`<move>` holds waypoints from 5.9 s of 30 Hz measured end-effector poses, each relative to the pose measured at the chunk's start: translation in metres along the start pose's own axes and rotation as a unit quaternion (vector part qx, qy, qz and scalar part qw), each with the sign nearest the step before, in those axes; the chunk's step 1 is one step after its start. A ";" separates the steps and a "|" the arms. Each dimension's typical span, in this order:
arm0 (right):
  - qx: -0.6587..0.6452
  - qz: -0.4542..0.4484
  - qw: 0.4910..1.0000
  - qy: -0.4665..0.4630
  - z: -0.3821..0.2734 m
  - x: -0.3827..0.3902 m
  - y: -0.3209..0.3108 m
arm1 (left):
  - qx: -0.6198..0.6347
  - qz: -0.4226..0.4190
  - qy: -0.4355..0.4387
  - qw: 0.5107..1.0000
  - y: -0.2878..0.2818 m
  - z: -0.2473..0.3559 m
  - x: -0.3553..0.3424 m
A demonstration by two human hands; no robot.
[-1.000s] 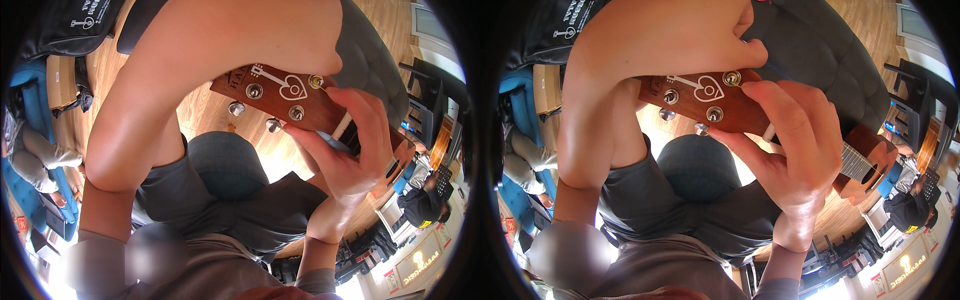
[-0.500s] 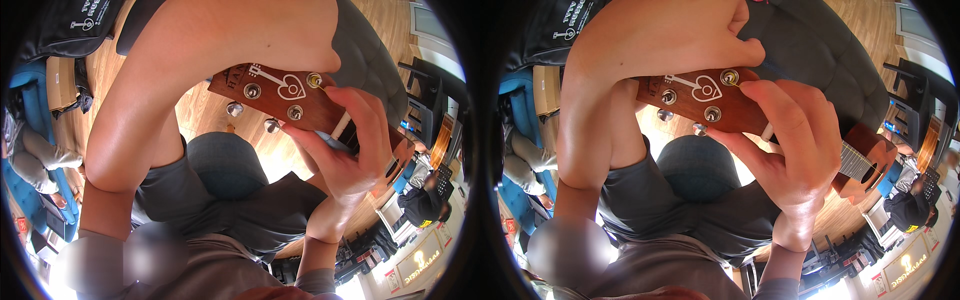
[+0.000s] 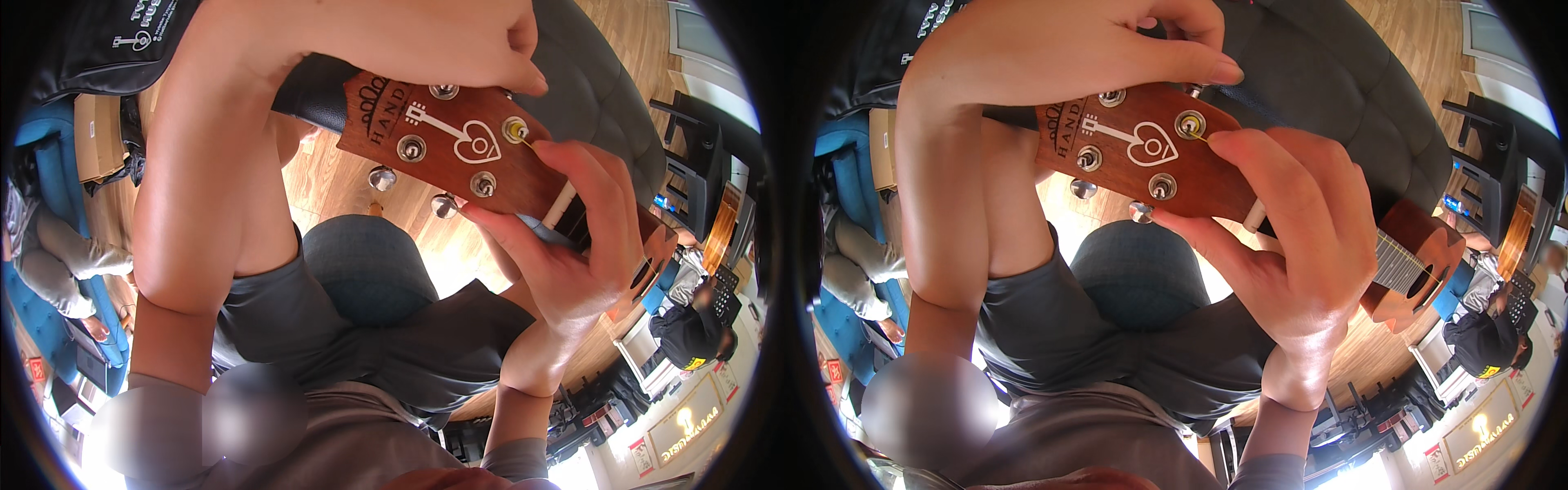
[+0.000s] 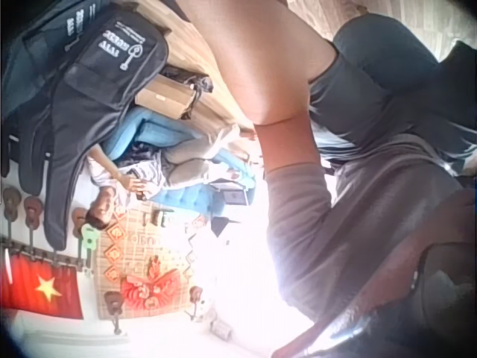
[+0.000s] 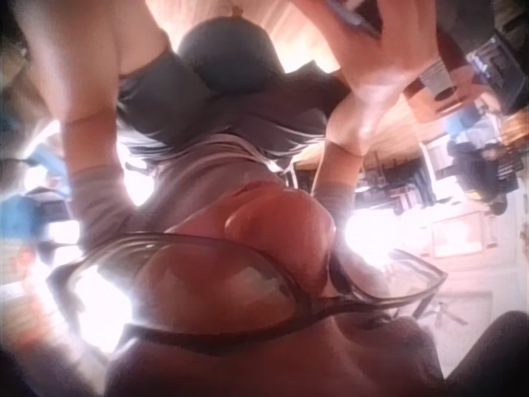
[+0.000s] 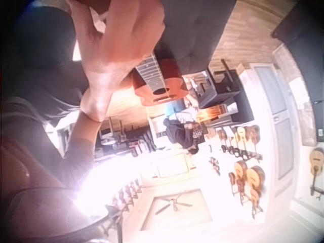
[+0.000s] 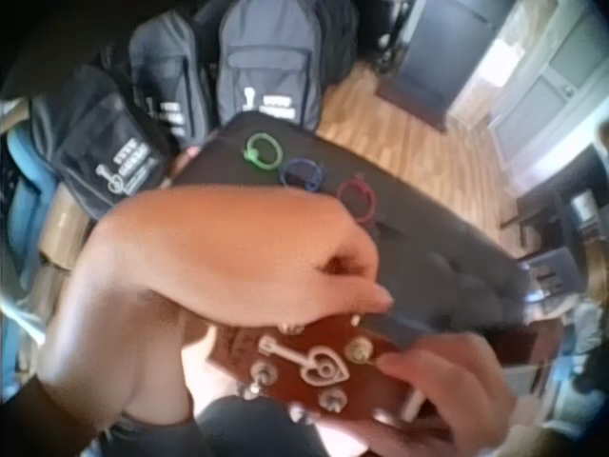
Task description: The person strings a small acoustic guitar by threading new strings through the headstock, winding them onto the tuning pegs, and tightening them. The person handles the guitar and strings by hand throughout the process.
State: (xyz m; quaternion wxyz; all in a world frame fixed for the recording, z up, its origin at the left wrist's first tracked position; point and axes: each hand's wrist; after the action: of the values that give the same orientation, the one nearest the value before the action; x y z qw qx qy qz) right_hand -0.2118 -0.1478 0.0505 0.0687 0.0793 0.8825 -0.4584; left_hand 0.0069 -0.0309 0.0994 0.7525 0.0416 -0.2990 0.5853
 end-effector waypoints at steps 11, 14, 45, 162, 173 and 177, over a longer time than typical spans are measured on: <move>0.010 -0.010 1.000 0.026 -0.003 0.000 -0.003 | -0.091 0.074 -0.154 0.981 0.012 0.022 -0.018; 0.032 -0.037 0.998 0.029 -0.001 -0.002 -0.002 | -0.193 0.172 -0.111 0.960 0.033 0.014 -0.019; 0.037 -0.026 0.999 0.003 -0.013 0.000 -0.009 | -0.129 0.097 -0.108 0.981 0.024 -0.010 -0.024; 0.026 -0.023 0.999 0.013 -0.038 0.002 -0.010 | 0.235 -0.006 0.112 0.965 0.026 -0.077 -0.006; 0.096 0.003 0.995 -0.007 -0.027 0.016 0.011 | -0.179 0.206 -0.168 0.947 0.060 -0.007 -0.008; 0.122 0.012 0.992 0.002 -0.030 0.024 0.013 | -0.209 0.225 -0.183 0.934 0.066 -0.013 -0.020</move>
State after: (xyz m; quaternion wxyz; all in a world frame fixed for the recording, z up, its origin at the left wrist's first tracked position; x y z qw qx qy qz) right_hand -0.2337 -0.1138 0.0530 0.0623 0.0982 0.8191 -0.5617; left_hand -0.0506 -0.0221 0.0593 0.5248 -0.0782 -0.5488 0.6460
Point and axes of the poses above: each hand's wrist, its own x-axis away from the middle knuckle, its own y-axis out of the palm, z = x × y, and after that the axes turned 12 degrees about -z, right-handed
